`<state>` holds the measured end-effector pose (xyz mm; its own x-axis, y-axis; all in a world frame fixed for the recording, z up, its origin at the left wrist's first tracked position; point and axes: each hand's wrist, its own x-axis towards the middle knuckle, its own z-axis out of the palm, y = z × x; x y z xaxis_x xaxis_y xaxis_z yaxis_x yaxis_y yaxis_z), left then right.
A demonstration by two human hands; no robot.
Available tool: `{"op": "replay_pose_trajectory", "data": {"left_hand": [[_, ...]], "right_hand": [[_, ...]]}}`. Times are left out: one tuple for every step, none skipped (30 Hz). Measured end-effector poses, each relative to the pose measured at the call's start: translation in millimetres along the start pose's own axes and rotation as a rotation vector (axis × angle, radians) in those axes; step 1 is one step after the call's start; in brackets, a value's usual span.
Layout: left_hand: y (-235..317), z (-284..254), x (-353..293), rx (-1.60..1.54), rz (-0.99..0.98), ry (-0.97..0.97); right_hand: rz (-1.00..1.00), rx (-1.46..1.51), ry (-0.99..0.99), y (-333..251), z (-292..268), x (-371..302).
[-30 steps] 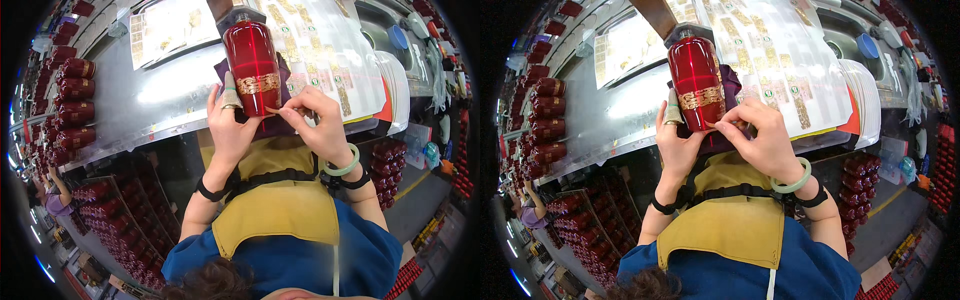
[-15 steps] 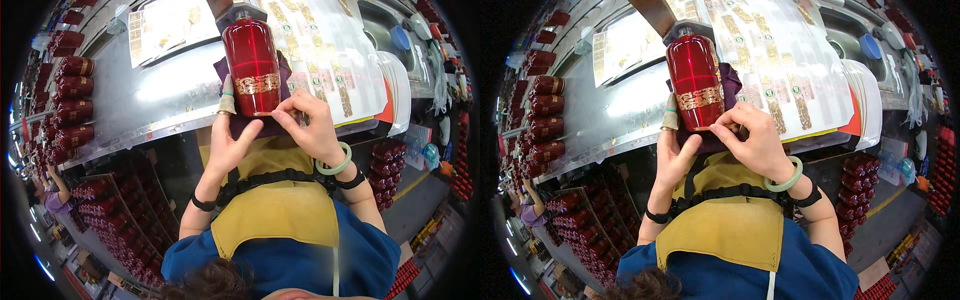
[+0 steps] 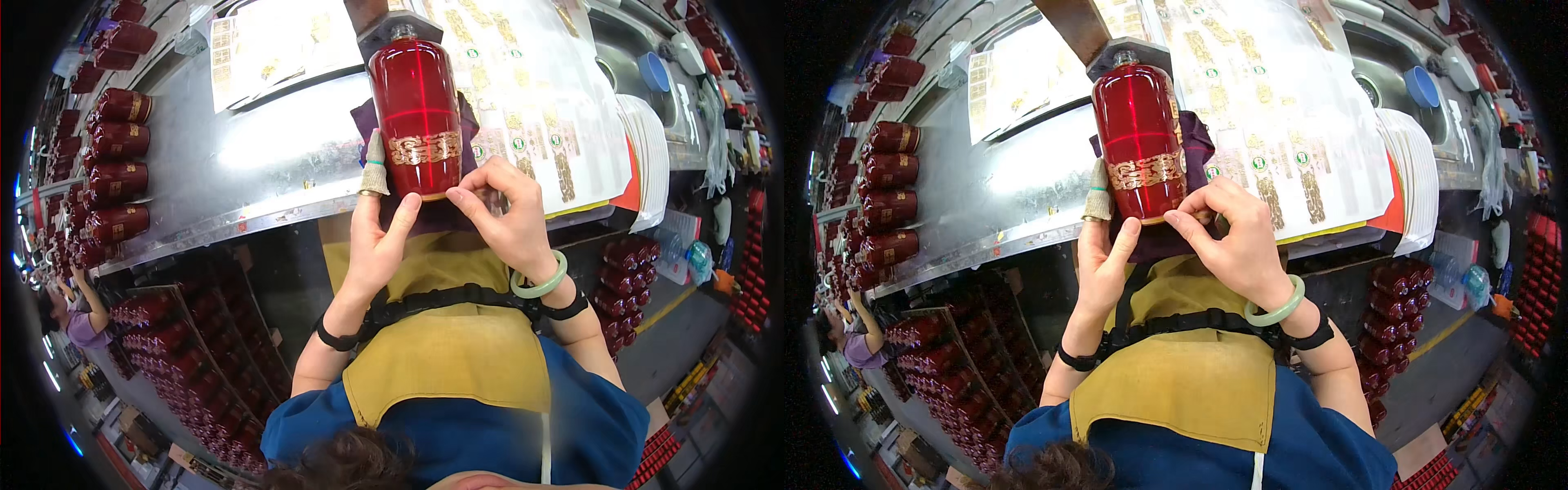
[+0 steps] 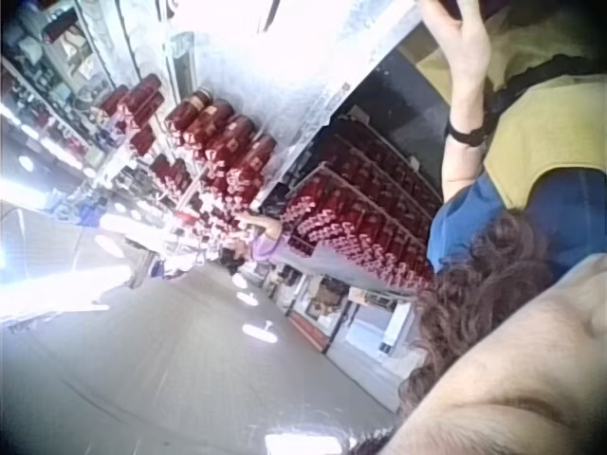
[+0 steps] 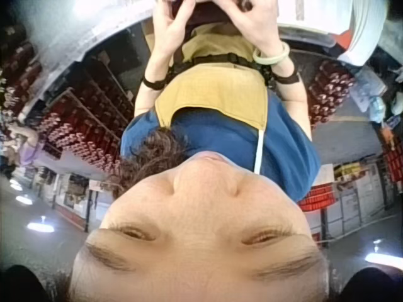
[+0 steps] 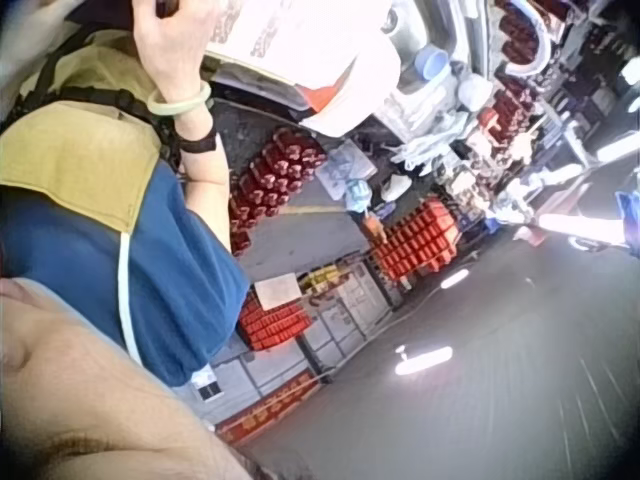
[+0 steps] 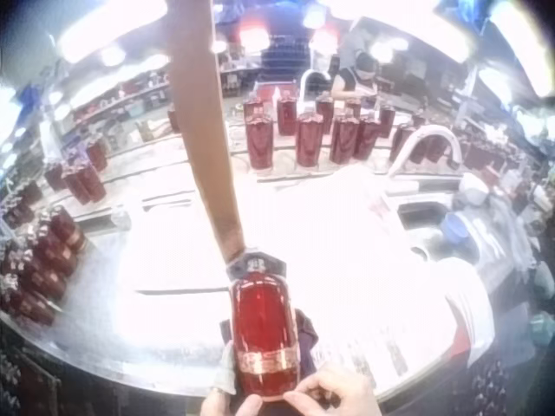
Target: Applying labels and cleaning red liquor bottles at a factory production line.
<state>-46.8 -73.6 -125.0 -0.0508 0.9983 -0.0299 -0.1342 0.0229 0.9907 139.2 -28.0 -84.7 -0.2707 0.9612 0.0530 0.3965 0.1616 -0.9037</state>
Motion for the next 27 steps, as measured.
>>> {"op": "replay_pose_trajectory", "data": {"left_hand": [[0.1,0.1,-0.4,0.009,-0.004,-0.005],[-1.0,-0.4,-0.6,0.008,-0.004,-0.003],[-3.1,-1.0,-1.0,0.007,0.003,-0.004],[-4.2,-1.0,-1.0,0.005,0.009,-0.007],[-2.8,-0.5,-0.9,0.004,0.009,-0.007],[-0.2,0.4,-0.7,-0.005,0.006,-0.011],[1.0,1.2,-0.5,-0.012,0.002,-0.014],[0.9,1.8,-0.3,-0.012,0.002,-0.014],[0.7,2.4,-0.1,-0.021,0.004,-0.009],[0.8,2.7,0.1,-0.029,0.007,-0.005],[0.5,2.8,0.0,-0.029,0.007,-0.004],[0.0,2.8,-0.1,-0.034,0.002,0.001],[-0.5,2.8,-0.2,-0.039,-0.004,0.005],[-0.7,2.9,-0.2,-0.039,-0.005,0.005],[-0.7,2.9,-0.1,-0.041,-0.001,0.003],[-0.7,2.9,-0.2,-0.043,0.002,0.001],[-0.8,2.4,-0.2,-0.042,0.002,0.001],[-1.2,1.6,-0.1,-0.023,-0.007,-0.004],[-1.5,1.0,-0.1,-0.004,-0.016,-0.008],[-1.3,1.0,-0.1,-0.002,-0.017,-0.007],[-0.7,1.2,0.0,-0.010,-0.014,-0.006],[-0.2,1.4,0.3,-0.018,-0.012,-0.007],[0.0,1.9,0.9,-0.017,-0.012,-0.007],[0.1,2.5,1.7,-0.079,0.000,0.021],[0.5,2.5,2.2,-0.139,0.012,0.049],[-2.6,-1.0,1.0,-0.138,0.013,0.048],[-8.8,-7.3,-1.3,0.020,0.081,0.055]], "right_hand": [[-0.004,0.010,0.008,0.6,0.7,-0.4],[-0.009,0.020,0.016,1.3,1.2,-0.6],[-0.010,0.020,0.014,1.7,1.5,-0.6],[-0.016,0.014,0.015,2.0,1.3,-0.7],[-0.022,0.009,0.017,2.2,1.2,-0.8],[-0.022,0.008,0.017,2.4,1.2,-1.0],[-0.015,0.015,0.014,2.9,1.4,-0.9],[-0.007,0.021,0.011,3.3,1.4,-0.9],[-0.007,0.021,0.011,2.9,1.1,-0.9],[-0.006,0.016,0.008,1.7,0.6,-0.5],[-0.005,0.011,0.005,1.1,0.4,-0.3],[-0.005,0.011,0.004,1.2,0.6,-0.1],[-0.005,0.008,0.004,1.7,0.8,0.2],[-0.006,0.005,0.004,2.0,1.1,0.2],[-0.005,0.006,0.004,2.1,1.6,0.1],[-0.004,-0.002,0.012,2.0,2.1,-0.2],[-0.002,-0.010,0.020,1.9,2.7,-0.4],[-0.002,-0.009,0.020,2.0,3.5,-0.5],[-0.005,-0.011,0.032,2.5,4.5,-0.6],[-0.009,-0.013,0.043,2.8,5.2,-0.6],[-0.009,-0.011,0.043,3.0,5.2,-0.5],[-0.019,-0.028,0.046,3.3,5.1,-0.4],[-0.030,-0.045,0.048,3.5,5.0,-0.5],[-0.030,-0.044,0.049,3.4,4.8,-0.8],[-0.031,-0.049,0.049,3.0,4.7,-0.8],[-0.032,-0.055,0.050,2.8,4.6,-0.9],[-0.032,-0.054,0.051,3.4,4.8,-1.1]]}}
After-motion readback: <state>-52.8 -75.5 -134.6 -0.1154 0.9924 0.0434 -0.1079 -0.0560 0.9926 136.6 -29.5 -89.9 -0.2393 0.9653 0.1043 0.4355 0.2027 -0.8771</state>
